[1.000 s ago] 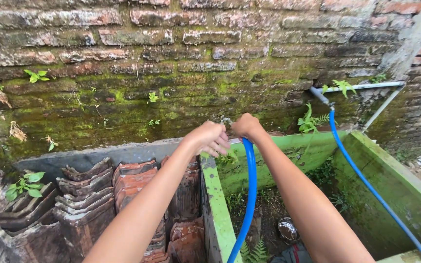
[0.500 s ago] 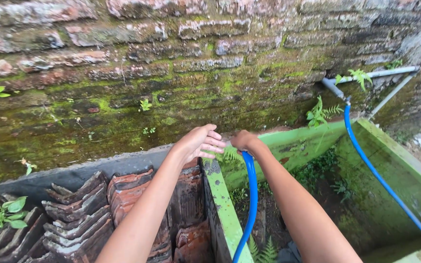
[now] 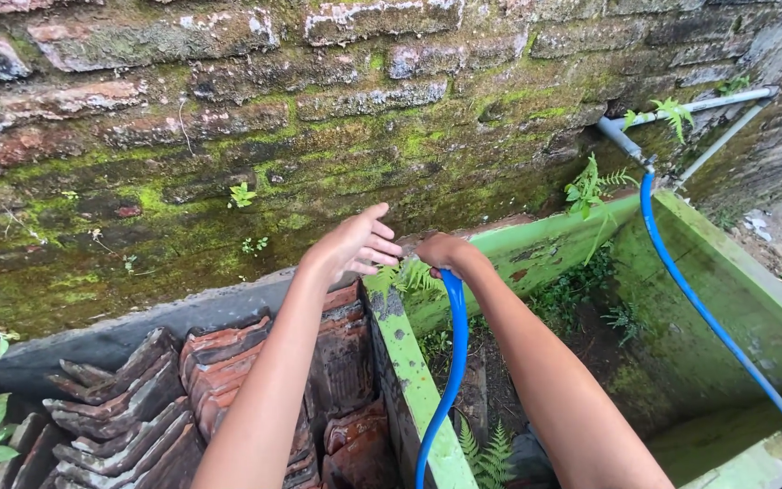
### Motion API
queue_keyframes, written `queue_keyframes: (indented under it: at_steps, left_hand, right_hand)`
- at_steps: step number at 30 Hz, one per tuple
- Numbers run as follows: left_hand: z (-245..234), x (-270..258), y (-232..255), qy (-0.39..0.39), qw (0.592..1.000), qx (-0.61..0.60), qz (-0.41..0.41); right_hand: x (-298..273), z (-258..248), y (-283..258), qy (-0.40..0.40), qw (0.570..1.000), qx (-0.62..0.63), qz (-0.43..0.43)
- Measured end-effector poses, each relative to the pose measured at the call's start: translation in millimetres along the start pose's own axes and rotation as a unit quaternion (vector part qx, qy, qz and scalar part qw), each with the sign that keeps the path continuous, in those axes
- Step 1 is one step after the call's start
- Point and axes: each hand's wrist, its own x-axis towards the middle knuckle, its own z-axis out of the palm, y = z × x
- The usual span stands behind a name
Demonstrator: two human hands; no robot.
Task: Cleaning a garden area using a water hose.
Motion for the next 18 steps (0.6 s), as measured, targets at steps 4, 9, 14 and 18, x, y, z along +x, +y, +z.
queue_keyframes:
  at_steps: [4,9,14,18]
  left_hand:
    - [1,12,-9,-0.014,1.000,0.005,-0.013]
    - [-1,28,-22,-0.015,1.000,0.017,-0.002]
    - [-2,24,-15,0.015,0.999,0.010,0.034]
    - [-1,19,-10,0.027,0.998,0.010,0.047]
  right_hand:
    - [4,1,-8,0.001,1.000,-0.017,0.004]
    - [12,0,-9,0.024,0.996,-0.086,0.026]
    - [13,-5,-3,0.046,0.994,-0.095,0.028]
    - [-4,-8,-10,0.091,0.994,-0.061,0.019]
